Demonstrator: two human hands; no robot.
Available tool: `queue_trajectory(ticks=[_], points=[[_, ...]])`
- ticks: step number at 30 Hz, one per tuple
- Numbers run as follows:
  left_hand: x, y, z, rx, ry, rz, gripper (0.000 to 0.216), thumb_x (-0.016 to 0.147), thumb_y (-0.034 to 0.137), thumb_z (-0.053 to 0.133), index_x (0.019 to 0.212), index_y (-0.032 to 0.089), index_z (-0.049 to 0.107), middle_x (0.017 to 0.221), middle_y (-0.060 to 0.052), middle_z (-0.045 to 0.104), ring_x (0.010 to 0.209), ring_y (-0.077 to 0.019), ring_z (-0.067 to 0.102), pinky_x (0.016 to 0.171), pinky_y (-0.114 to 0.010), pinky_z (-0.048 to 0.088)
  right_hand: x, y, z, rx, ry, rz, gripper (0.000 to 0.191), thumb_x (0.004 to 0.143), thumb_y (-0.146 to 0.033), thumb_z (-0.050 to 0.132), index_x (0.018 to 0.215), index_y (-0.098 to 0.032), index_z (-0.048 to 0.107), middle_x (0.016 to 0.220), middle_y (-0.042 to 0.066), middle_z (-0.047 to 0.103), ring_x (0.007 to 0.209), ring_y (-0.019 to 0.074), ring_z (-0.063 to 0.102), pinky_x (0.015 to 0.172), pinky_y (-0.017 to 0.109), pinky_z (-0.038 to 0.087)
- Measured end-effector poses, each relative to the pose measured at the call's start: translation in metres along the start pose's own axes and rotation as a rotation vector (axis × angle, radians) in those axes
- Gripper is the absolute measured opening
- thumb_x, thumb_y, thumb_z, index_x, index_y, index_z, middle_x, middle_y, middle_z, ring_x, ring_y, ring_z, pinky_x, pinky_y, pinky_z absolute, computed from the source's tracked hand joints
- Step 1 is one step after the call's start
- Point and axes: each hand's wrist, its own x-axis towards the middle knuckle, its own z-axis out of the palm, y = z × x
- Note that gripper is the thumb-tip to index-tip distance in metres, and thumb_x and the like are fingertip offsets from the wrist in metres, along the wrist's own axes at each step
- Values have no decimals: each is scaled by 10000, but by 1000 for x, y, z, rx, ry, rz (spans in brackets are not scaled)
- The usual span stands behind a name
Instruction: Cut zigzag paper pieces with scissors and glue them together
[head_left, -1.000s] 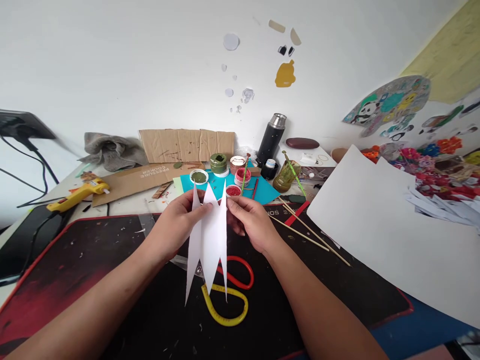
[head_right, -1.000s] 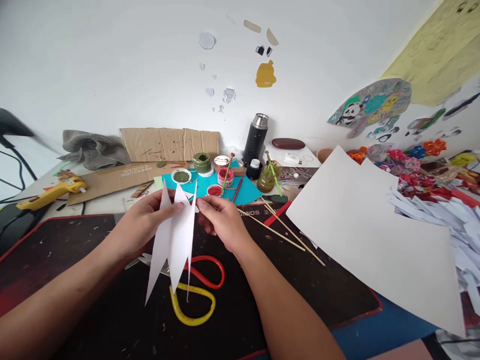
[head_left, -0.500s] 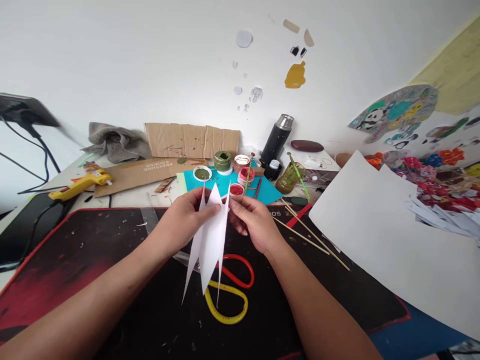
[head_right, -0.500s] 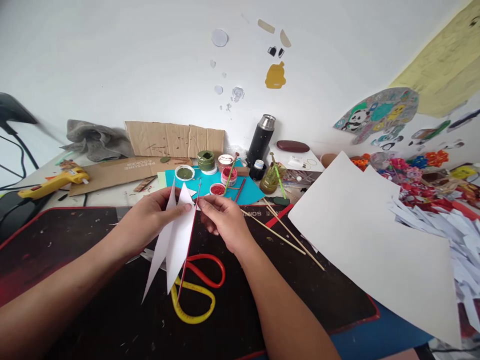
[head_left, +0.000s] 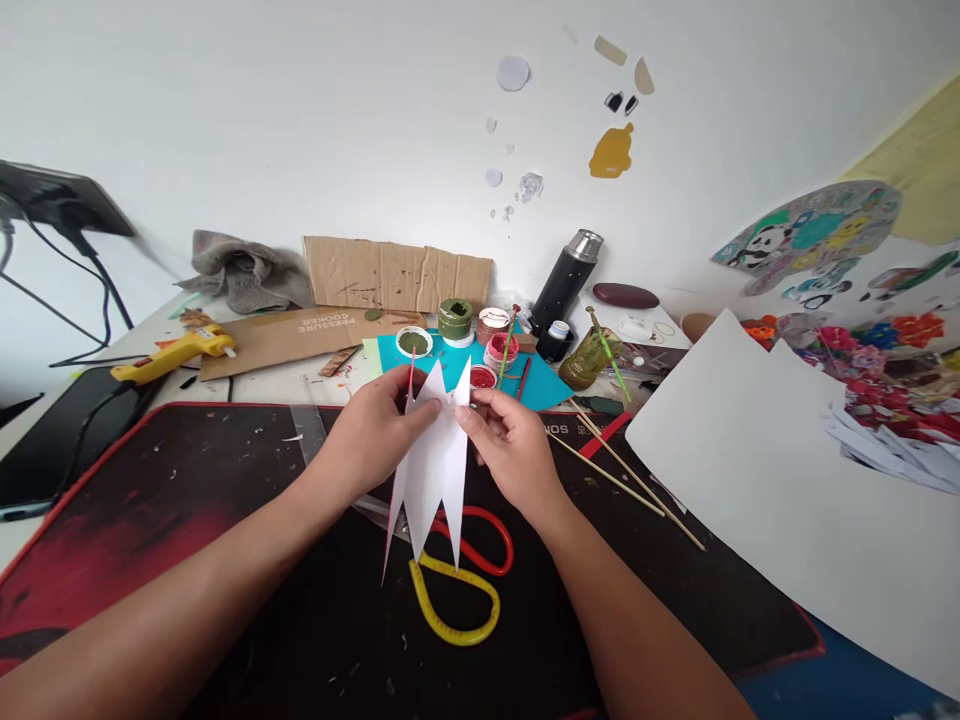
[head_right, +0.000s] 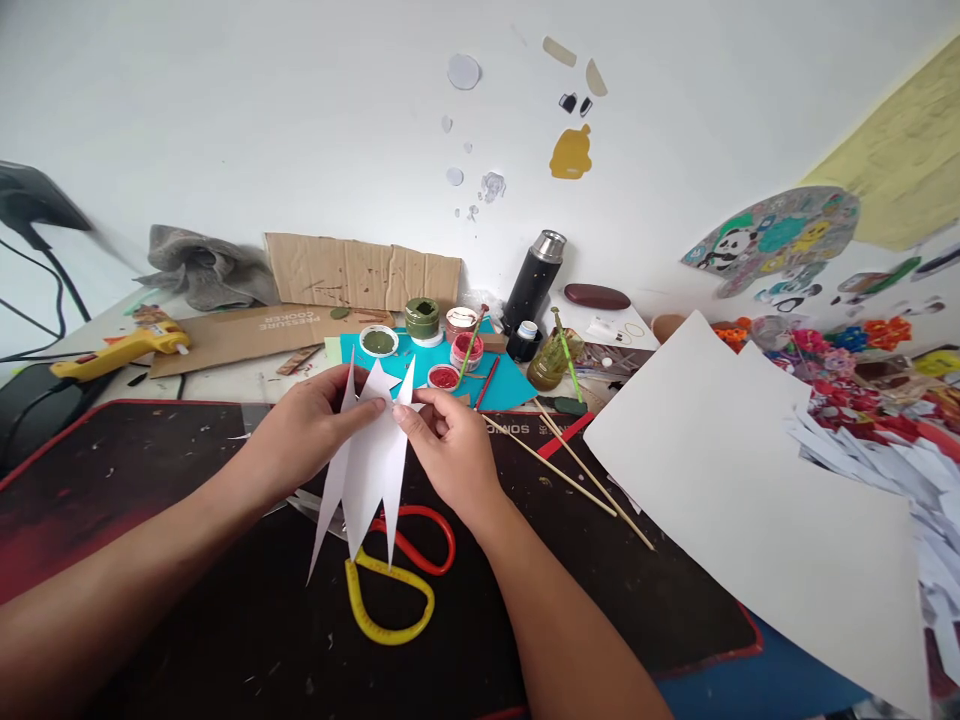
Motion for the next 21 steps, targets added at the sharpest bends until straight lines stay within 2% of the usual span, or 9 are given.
queue_trajectory(ticks=[5, 10, 21], points=[[1, 0, 0, 52, -23, 2, 275, 865, 483, 677, 983, 242, 732, 903, -56, 799, 794, -291, 708, 657, -376, 493, -3, 1, 1, -52, -4, -47, 360, 983, -550, 722, 1122, -221, 770, 734, -6, 601, 590, 168, 515, 556, 312, 437], [1, 0, 1, 90, -6, 16, 271, 860, 485, 672, 982, 250, 731, 901, -57, 796, 797, -297, 695, 669, -388, 483, -5, -4, 1, -161, 26, -154, 292, 1005, -491, 709, 1089, -227, 802, 786, 19, 676, 643, 179, 572, 623, 319, 457], [-1, 5, -1, 90, -16, 30, 283, 873, 528, 653, 895, 250, 694, 840, -47, 765, 770, -284, 681, 670, -380, 466, -7, -4, 0, -246, 30, -200, 311, 1033, -507, 708, 1141, -246, 837, 903, 67, 770, 733, 223, 672, 683, 341, 514]])
